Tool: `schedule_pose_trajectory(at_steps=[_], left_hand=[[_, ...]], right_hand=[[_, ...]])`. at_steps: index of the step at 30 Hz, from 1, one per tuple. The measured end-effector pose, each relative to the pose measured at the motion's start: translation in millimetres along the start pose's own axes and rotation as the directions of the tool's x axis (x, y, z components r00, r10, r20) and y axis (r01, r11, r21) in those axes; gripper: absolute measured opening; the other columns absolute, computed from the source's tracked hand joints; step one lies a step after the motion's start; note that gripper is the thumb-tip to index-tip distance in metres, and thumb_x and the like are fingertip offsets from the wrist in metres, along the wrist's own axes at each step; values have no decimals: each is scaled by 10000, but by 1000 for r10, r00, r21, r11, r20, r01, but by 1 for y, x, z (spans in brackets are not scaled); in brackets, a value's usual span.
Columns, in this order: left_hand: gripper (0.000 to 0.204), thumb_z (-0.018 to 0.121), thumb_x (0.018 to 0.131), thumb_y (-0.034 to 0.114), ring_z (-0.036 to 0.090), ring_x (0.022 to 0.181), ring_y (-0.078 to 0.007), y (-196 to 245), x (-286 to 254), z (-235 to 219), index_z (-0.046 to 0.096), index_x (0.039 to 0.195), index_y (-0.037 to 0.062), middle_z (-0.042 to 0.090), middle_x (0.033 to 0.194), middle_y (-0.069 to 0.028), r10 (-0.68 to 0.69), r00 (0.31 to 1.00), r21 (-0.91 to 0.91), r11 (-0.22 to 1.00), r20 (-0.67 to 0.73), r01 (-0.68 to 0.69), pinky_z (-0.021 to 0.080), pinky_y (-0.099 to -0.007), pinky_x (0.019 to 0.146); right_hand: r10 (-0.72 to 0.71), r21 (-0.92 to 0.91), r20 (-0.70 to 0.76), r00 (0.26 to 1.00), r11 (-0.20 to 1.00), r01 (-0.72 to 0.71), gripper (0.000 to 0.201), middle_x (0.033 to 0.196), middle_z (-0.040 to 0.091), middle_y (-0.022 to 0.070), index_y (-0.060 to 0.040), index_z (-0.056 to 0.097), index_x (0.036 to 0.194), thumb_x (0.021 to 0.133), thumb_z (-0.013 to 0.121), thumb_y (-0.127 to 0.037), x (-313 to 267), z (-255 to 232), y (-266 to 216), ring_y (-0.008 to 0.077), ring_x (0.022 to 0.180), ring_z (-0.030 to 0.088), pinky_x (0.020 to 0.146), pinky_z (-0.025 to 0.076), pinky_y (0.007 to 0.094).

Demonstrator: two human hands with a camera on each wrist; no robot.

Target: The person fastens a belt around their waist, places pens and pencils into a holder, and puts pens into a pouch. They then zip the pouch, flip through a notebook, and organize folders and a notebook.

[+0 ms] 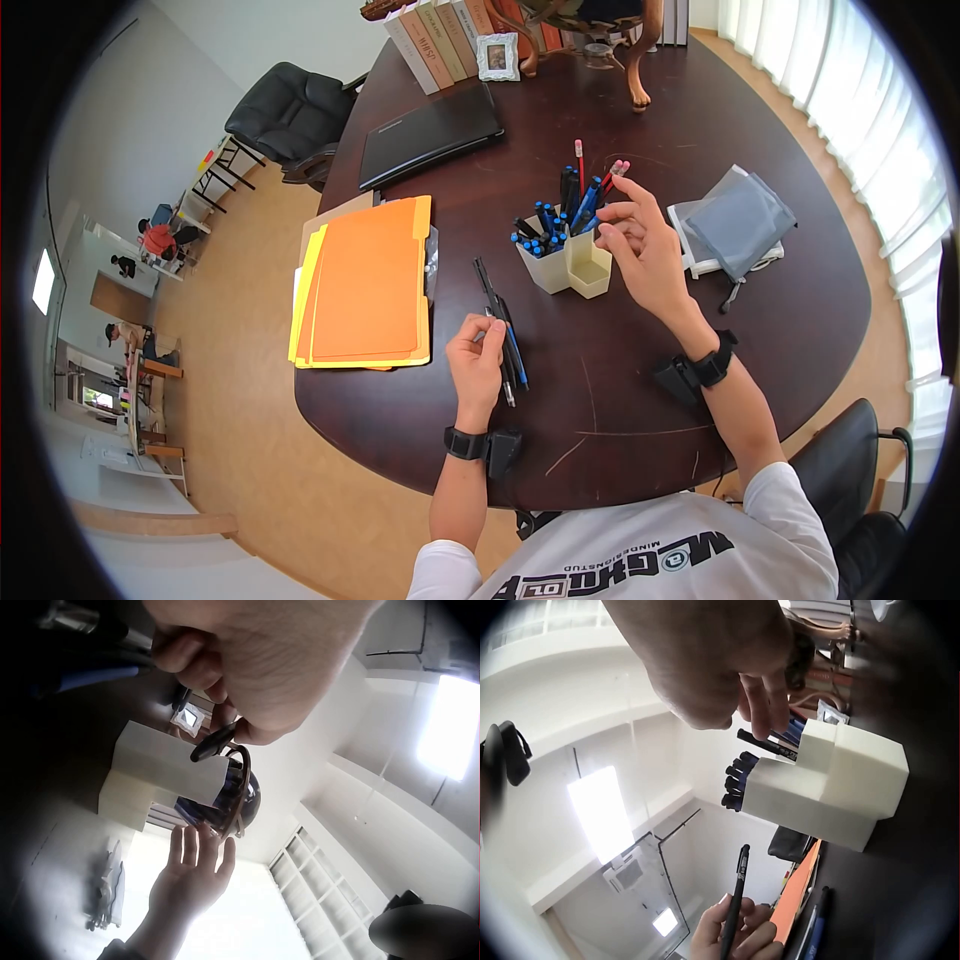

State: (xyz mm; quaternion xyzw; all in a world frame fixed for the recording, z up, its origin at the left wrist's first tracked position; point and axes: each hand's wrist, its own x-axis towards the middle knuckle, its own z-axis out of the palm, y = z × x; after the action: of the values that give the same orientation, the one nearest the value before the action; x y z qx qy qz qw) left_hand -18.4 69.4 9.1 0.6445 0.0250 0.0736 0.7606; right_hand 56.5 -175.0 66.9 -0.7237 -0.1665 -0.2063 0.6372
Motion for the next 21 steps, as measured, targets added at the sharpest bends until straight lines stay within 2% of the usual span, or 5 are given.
schedule_pose_trajectory(at_steps=[4,7,13,16,21], left_hand=[[147,632,964,53,378,569,-3,0,0,1,598,837,-12,488,804,47,5,1000,4,1000,-2,-5,277,-199,494],[147,634,962,52,378,572,-3,1,-1,1,594,834,-10,487,805,47,11,1000,13,1000,1,-11,278,-199,496],[155,635,963,54,381,577,-3,1,-1,2,587,828,-6,491,805,48,11,1000,15,1000,13,-11,283,-200,501],[153,634,962,51,394,590,-8,2,-2,2,589,828,-7,500,819,43,0,1000,12,1000,23,0,296,-199,514],[84,639,939,-3,466,674,-29,-1,-2,2,616,860,-21,524,877,12,72,997,-23,997,34,-71,366,-190,586]], right_hand=[[-130,-169,34,991,976,134,576,937,651,107,-40,422,1453,917,630,1,0,-1,6,153,714,656,700,542,291],[-68,-254,32,997,964,74,618,864,635,83,-61,419,1469,894,636,3,-2,-3,0,166,647,612,647,512,308],[125,-461,259,958,887,9,681,759,612,76,-80,398,1494,860,642,-28,-1,-10,1,203,611,600,608,479,331],[16,-354,229,973,933,68,695,714,600,68,-88,398,1494,850,652,-26,-4,-6,7,205,583,596,589,470,326],[-80,-232,95,992,967,101,449,711,616,40,-52,552,1287,858,680,-23,-5,-1,-18,134,569,589,554,459,273]])
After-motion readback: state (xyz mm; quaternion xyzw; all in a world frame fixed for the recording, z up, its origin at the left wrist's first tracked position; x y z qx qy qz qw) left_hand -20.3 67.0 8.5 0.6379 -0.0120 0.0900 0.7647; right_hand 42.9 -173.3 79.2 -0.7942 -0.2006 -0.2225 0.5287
